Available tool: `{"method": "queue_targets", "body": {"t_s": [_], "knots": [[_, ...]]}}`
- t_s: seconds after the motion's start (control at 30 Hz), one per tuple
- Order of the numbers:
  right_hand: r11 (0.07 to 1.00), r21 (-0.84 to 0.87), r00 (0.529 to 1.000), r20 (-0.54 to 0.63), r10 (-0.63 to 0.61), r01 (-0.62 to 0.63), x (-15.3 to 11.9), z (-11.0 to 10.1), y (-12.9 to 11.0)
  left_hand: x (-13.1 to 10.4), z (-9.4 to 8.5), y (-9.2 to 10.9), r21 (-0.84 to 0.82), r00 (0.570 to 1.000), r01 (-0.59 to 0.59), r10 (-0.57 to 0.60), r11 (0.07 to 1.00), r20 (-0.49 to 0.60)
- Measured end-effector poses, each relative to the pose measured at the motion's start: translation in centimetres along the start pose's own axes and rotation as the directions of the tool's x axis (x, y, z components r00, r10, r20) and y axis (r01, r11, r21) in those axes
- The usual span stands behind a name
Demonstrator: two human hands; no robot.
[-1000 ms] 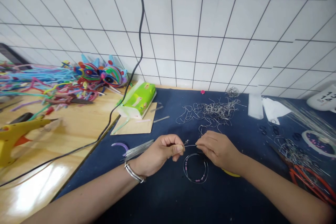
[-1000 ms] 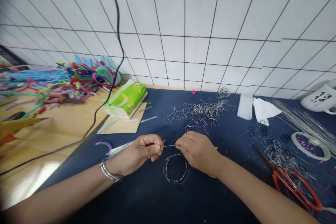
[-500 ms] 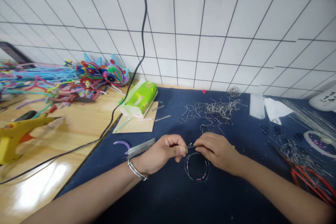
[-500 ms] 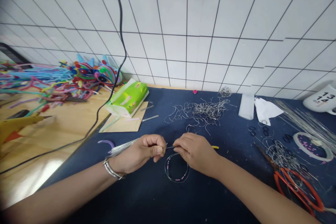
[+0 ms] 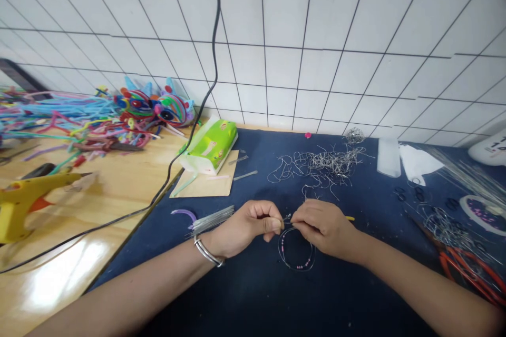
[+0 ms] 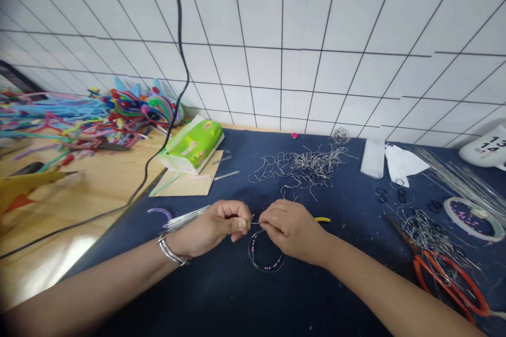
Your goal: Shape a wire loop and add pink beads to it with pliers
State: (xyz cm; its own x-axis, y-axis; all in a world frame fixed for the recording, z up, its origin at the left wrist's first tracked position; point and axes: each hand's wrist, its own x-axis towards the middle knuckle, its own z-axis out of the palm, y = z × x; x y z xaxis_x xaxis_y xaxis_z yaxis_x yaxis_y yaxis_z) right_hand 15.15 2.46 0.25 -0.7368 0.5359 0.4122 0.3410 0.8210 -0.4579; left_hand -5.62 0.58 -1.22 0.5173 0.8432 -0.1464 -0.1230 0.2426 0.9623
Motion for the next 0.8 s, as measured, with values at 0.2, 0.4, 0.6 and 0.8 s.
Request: {"method": "queue_targets", "body": {"t_s": [0.2,0.4,0.6,0.8], "knots": [[0.997,-0.004,0.996,-0.044,0.083,-0.083,-0.1,0.3,-0.1,0.0,0.2,0.0,-0.147,0.999,0.049,-0.049,0.988,-0.002],[0.983,-0.015,0.981,-0.076,0.179,-0.18,0.1,-0.5,-0.6,0.1,0.0,0.0,-0.303,0.994,0.05,-0.076,0.952,-0.076],[0.992,-0.007,0.99,-0.066,0.125,-0.126,0.2,-0.4,-1.3,0.0,0.2,-0.1,-0.271,0.993,0.077,-0.098,0.959,-0.064],[0.993,-0.045,0.992,-0.071,0.105,-0.109,0.1,0.2,-1.5,-0.2,0.3,0.0,-0.212,0.993,0.093,-0.105,0.973,-0.047]]}}
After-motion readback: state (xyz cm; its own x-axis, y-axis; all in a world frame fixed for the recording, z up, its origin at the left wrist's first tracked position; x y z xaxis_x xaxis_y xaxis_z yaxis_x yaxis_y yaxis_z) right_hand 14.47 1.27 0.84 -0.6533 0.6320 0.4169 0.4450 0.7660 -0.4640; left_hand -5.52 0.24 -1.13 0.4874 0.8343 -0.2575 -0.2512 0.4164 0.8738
